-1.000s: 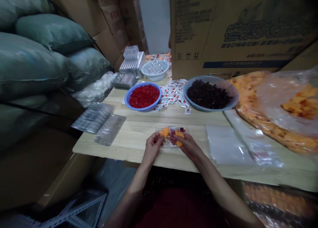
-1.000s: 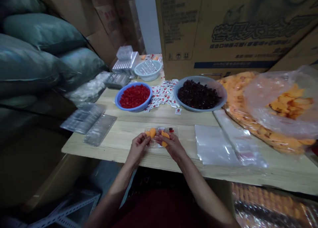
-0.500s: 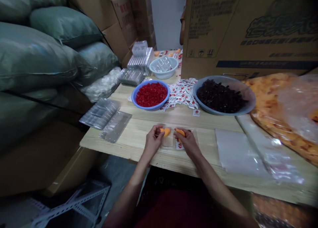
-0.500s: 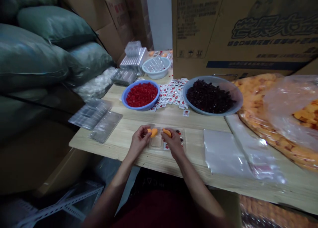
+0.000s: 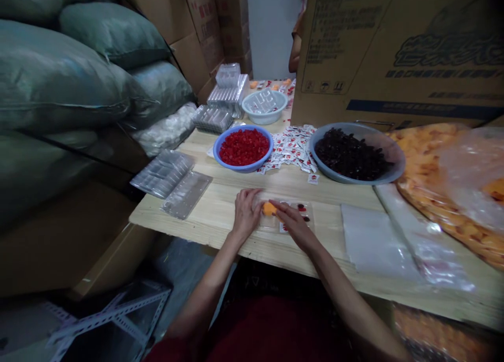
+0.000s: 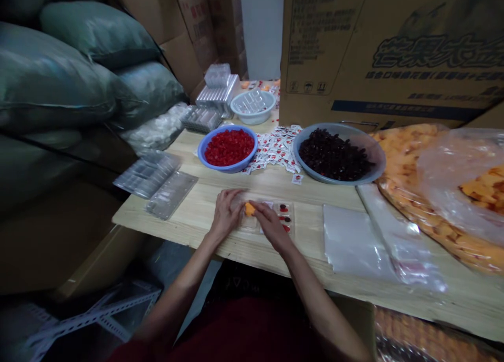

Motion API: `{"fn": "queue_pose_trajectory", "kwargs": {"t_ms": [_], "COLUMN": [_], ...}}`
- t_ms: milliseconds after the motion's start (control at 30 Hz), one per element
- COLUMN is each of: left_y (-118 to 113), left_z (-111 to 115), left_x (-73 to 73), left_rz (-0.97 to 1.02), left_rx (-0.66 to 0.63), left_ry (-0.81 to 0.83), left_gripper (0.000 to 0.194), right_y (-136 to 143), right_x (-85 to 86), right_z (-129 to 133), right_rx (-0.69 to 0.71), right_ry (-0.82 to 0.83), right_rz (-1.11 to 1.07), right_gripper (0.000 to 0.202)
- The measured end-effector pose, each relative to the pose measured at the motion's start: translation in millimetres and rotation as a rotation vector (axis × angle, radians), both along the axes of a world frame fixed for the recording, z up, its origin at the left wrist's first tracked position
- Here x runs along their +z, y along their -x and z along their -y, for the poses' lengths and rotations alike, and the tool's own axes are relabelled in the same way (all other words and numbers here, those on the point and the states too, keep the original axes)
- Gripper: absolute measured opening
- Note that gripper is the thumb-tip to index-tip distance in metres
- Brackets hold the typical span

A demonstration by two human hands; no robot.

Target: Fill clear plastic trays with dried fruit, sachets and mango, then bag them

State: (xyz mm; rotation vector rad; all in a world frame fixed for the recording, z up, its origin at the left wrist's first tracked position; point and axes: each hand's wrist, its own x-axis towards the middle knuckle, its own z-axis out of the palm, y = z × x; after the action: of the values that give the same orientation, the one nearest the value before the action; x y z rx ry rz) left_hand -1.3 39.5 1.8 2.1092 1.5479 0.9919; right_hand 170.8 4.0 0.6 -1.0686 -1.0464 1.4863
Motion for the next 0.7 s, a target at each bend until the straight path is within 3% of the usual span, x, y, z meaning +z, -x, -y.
{"fn": "queue_pose_trajectory", "kwargs": {"t_ms": [100,233,400,533,700], "left_y": [15,24,18,13,5], "left_z": [4,11,26,37,34], "left_x": [3.2,7.7,11.9,9.3,-5.1], "left_rz": [0.095,0.14,0.027,-0.122,-0.026], "left_rx": [0.053,0.081,-0.031,-0.067,-0.127], "left_ry": [0.009,0.032,0.065,0.139,0.136], "left_gripper": [0.029,0.025,0.017,0.014,0.019], "right_y": [12,18,7,2,10], "right_x": [-10.9,-27.9,-28.7,-22.2,-21.1], "right_z": [1,6,11,15,16], "right_rx": [0.167,0.171,0.032,0.034,0.068], "right_ry": [-0.352,-0.522,-0.52,-0.495,-0.536], "right_rz": [0.438,0.664,0.731,0.851,0.928], "right_gripper": [0.038,0.045,0.033,0.022,0.03]}}
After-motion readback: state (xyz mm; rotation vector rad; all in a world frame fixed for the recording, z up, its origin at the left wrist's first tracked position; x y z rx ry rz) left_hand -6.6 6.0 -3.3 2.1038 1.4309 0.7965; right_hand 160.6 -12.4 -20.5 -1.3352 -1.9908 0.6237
